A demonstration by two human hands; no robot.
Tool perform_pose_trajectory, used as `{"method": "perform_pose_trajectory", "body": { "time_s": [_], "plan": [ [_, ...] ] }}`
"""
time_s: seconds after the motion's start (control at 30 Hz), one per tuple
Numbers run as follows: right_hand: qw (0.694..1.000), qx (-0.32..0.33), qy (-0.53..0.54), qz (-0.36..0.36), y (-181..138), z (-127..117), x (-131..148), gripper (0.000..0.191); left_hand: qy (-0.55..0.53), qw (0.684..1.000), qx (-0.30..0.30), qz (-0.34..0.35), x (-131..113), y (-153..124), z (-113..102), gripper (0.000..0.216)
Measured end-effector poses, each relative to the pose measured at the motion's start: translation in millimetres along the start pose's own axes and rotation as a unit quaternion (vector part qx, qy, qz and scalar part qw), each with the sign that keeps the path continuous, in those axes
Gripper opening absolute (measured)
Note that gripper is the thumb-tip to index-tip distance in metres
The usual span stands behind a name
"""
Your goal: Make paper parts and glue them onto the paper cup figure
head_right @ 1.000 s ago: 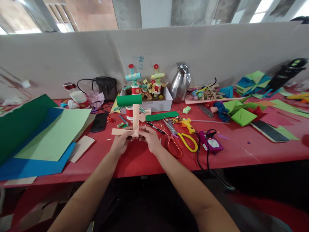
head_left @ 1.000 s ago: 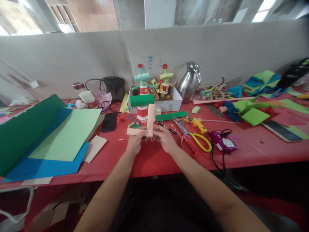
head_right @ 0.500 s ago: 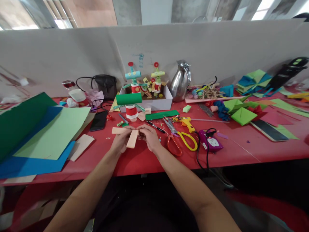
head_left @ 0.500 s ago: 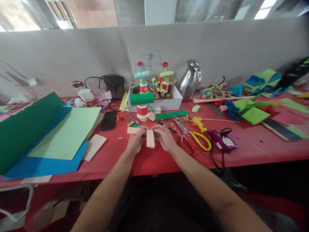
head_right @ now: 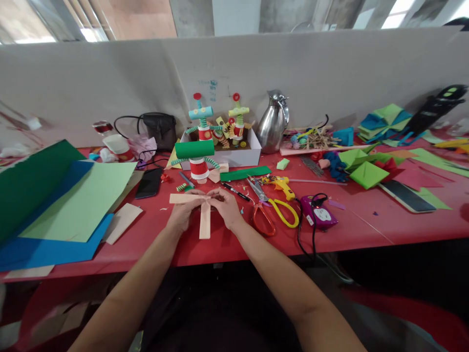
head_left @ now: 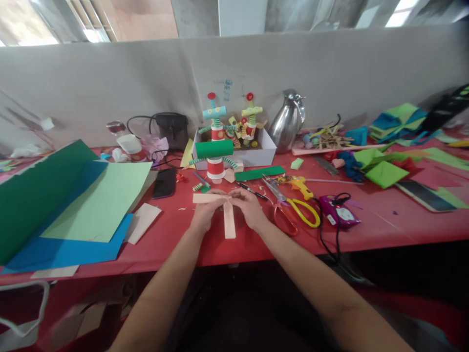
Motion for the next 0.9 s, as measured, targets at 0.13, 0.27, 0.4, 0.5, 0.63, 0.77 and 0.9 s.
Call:
{"method": "perform_pose_trajectory", "body": {
  "time_s": [0.13, 0.27, 0.4, 0.5, 0.63, 0.77, 0.9],
  "plan": [
    [0.995, 0.0, -0.07, -0.068, 0, -2, 5, 0.014, -0.009, 1.0, -0.006, 0.009, -2, -1, 1, 0.036],
    [0.988, -0.027, -0.076, -0.128, -1, -4, 9, 0.022, -0.002, 1.0, 0.013, 0.002, 1, -3, 6, 0.033],
    [0.984, -0.002, -0.096, -0.15, -2, -3, 13, 0.029, 0.019, 0.998, -0.025, 0.052, -2, -5, 1, 0.023],
    [0.977, 0.037, -0.129, -0.168, -3, -2, 16, 0.023, 0.072, 0.992, -0.044, 0.096, -9, -7, -1, 0.019],
    [0.965, 0.027, -0.166, -0.199, -4, -4, 22, 0.014, 0.118, 0.984, -0.038, 0.132, -15, -9, 1, 0.016],
    [0.96, -0.008, -0.181, -0.214, -6, -5, 23, 0.012, 0.107, 0.986, -0.01, 0.126, -11, -9, 6, 0.017],
    [0.966, -0.002, -0.171, -0.192, -7, -3, 19, 0.013, 0.07, 0.99, -0.018, 0.119, -6, -8, 4, 0.015]
  ]
}}
Point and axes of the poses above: each hand's wrist, its own y-axis towards the middle knuckle, its own z-axis out of the palm, x = y × z, the point moved 4 cm from there along y, towards the middle knuckle, and after that the axes turned 6 degrees about -z, right-handed, at the moved point
